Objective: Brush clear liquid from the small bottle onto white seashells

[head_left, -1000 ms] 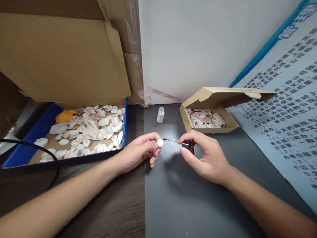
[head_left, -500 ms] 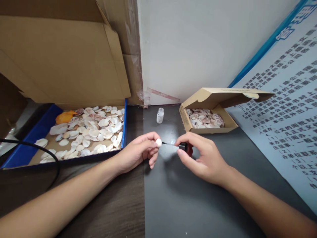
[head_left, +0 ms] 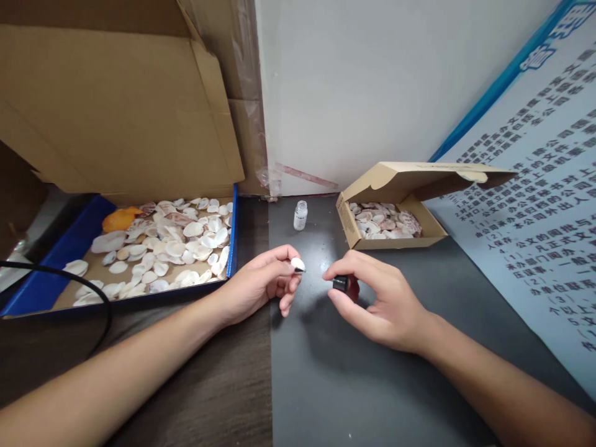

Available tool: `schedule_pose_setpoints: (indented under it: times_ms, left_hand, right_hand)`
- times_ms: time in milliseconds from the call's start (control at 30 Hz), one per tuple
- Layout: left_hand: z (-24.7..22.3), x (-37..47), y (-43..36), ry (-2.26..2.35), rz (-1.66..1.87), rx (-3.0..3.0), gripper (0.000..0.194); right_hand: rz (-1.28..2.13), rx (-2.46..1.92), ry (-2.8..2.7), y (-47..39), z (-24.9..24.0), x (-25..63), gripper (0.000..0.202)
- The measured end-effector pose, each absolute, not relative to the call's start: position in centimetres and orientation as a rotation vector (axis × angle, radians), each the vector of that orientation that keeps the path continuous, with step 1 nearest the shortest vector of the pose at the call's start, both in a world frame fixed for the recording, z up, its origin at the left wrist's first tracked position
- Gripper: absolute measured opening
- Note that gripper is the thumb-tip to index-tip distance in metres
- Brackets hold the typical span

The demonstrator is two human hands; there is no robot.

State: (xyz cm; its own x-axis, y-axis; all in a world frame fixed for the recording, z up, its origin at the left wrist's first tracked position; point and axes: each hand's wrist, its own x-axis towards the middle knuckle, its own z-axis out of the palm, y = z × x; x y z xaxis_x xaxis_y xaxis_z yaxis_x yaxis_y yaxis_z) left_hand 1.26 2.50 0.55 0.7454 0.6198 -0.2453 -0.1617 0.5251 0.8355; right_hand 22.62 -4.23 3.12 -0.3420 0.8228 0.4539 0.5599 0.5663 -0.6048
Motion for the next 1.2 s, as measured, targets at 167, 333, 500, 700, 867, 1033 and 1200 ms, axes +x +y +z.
schedule_pose_setpoints:
  times_ms: [167,333,500,700,867,1033,1200]
  left_hand:
    - [0.63,1.28,2.49,0.573,0.497,0.911,0.007]
    - [0.60,1.25,2.45,0.584,0.500,0.902,0.007]
    - [0.61,1.37,2.54,0.595,0.514,0.894,0.008]
    - [0.86,1.43,2.58,0.612,0.511,0.888,0.011]
    - [0.67,1.36,2.50,0.615,0.514,0.875,0.012]
    - [0.62,1.43,2.60,0.621,0.538,0.849,0.013]
    - [0.73,1.40,2.80,0.609,0.553,0.802,0.017]
  right_hand:
    - [0.413,-1.158,-2.002,-4.20,3.08,22.68,0.010]
    - [0.425,-1.153,-2.053,-4.20,3.07,22.59,0.009]
    - [0.425,-1.085,-2.051,-4.28,3.13,22.59,0.009]
    - [0.406,-1.168,-2.034,-4.35,3.10,22.62,0.008]
    - [0.398,-1.102,-2.076,-4.27,3.07,22.62,0.008]
    - [0.381,-1.121,-2.041,-4.32,3.02,22.69,0.007]
    - [0.347,-1.182,-2.047,-4.33,3.06,22.61,0.005]
